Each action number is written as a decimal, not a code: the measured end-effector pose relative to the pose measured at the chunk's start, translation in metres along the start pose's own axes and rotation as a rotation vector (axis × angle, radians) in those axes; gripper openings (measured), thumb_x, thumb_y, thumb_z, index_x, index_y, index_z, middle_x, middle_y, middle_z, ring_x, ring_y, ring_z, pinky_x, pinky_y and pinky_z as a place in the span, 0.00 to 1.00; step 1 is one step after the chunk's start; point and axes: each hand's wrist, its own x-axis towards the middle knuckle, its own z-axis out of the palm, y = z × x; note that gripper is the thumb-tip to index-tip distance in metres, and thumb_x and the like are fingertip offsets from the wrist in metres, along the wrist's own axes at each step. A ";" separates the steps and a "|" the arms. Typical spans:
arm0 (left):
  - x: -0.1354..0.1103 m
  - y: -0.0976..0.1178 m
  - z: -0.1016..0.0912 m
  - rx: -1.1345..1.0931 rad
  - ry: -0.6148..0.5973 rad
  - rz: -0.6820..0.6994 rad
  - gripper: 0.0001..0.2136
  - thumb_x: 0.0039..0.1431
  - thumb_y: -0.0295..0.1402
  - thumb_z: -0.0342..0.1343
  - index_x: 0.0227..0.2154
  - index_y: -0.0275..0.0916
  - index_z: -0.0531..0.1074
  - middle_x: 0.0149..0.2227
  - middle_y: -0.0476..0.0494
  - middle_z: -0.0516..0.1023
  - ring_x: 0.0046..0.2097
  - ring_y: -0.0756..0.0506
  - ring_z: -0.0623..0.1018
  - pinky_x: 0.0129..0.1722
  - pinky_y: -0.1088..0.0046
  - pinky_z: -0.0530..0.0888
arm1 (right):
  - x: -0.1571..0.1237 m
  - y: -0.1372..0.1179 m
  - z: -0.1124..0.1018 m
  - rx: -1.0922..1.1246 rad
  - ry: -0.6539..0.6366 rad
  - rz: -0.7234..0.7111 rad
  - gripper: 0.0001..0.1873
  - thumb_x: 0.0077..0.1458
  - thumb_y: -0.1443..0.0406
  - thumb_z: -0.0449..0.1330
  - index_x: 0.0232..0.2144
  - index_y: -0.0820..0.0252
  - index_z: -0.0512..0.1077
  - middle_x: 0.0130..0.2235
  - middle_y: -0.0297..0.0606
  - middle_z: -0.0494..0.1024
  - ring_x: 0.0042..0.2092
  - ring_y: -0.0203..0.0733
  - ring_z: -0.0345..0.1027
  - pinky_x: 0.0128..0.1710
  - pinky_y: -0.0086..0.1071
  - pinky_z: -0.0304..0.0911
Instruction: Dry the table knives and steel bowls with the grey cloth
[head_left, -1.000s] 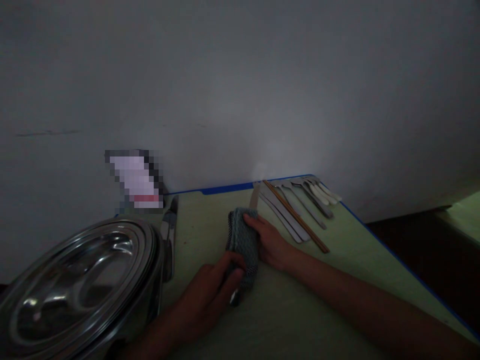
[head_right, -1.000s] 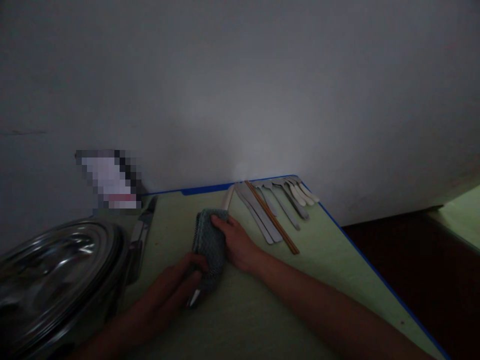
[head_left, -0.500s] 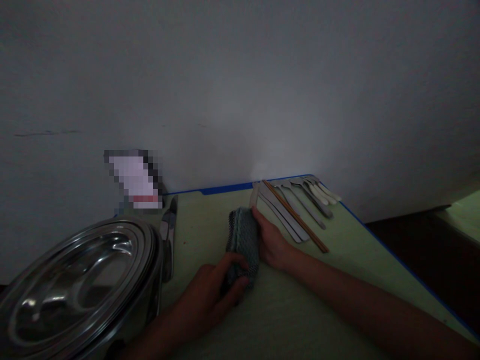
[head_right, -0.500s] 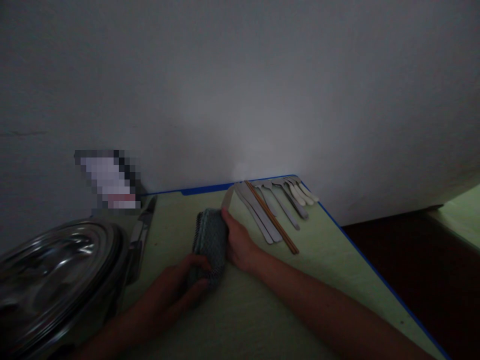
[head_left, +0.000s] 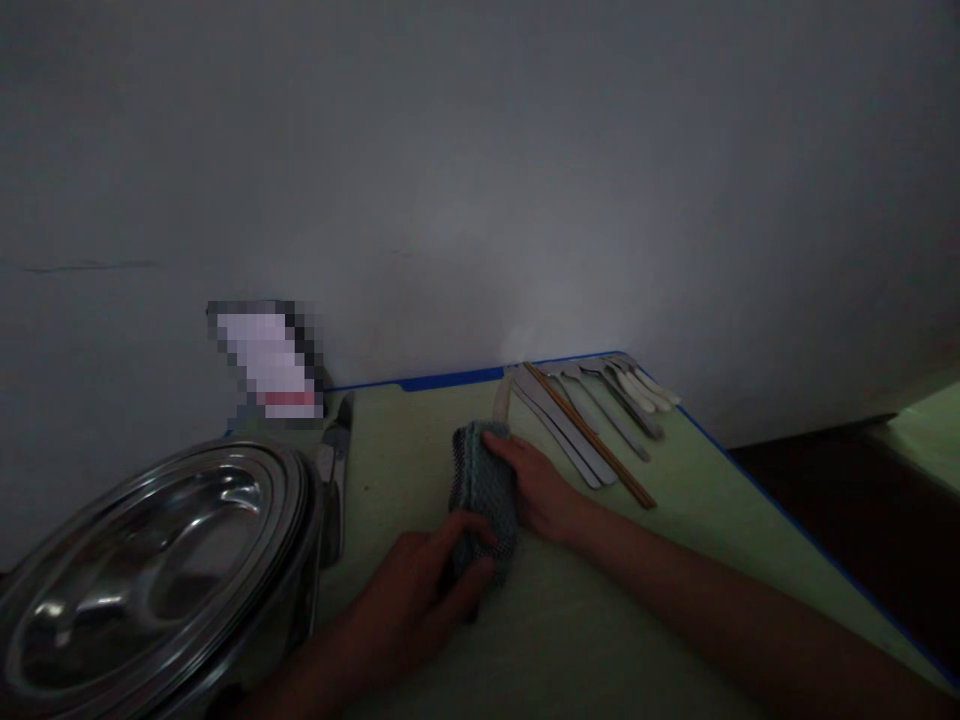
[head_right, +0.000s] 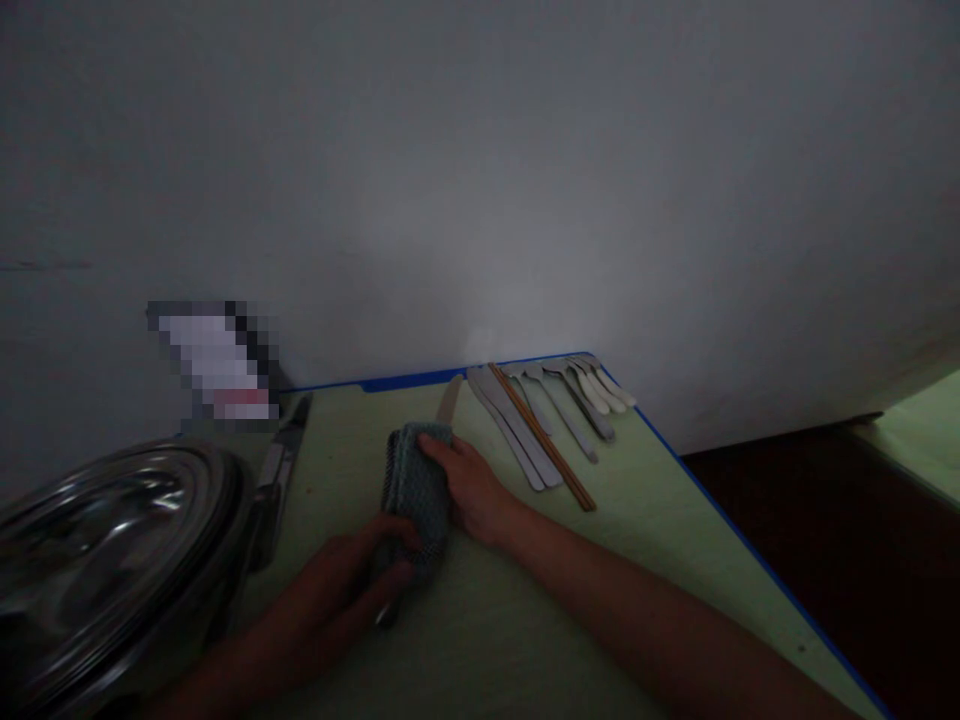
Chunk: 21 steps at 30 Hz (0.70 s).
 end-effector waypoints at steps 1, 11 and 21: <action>0.000 0.000 0.000 0.004 0.004 0.005 0.10 0.64 0.39 0.42 0.42 0.44 0.63 0.27 0.52 0.75 0.31 0.48 0.75 0.34 0.73 0.69 | 0.000 0.000 0.000 0.000 -0.001 -0.001 0.17 0.38 0.57 0.67 0.28 0.62 0.71 0.24 0.31 0.73 0.26 0.34 0.65 0.27 0.29 0.60; 0.000 -0.002 0.005 0.106 0.031 0.004 0.12 0.55 0.34 0.52 0.43 0.43 0.63 0.24 0.55 0.72 0.25 0.50 0.72 0.25 0.77 0.66 | 0.001 0.001 -0.001 -0.011 0.004 0.009 0.18 0.42 0.53 0.65 0.30 0.61 0.71 0.24 0.31 0.74 0.26 0.36 0.66 0.28 0.31 0.63; -0.008 0.004 -0.001 0.404 -0.058 0.256 0.11 0.47 0.25 0.51 0.35 0.42 0.68 0.27 0.50 0.75 0.30 0.47 0.74 0.32 0.73 0.68 | 0.006 -0.002 -0.004 0.137 0.100 -0.001 0.15 0.54 0.53 0.56 0.32 0.59 0.71 0.29 0.36 0.77 0.35 0.41 0.72 0.38 0.35 0.66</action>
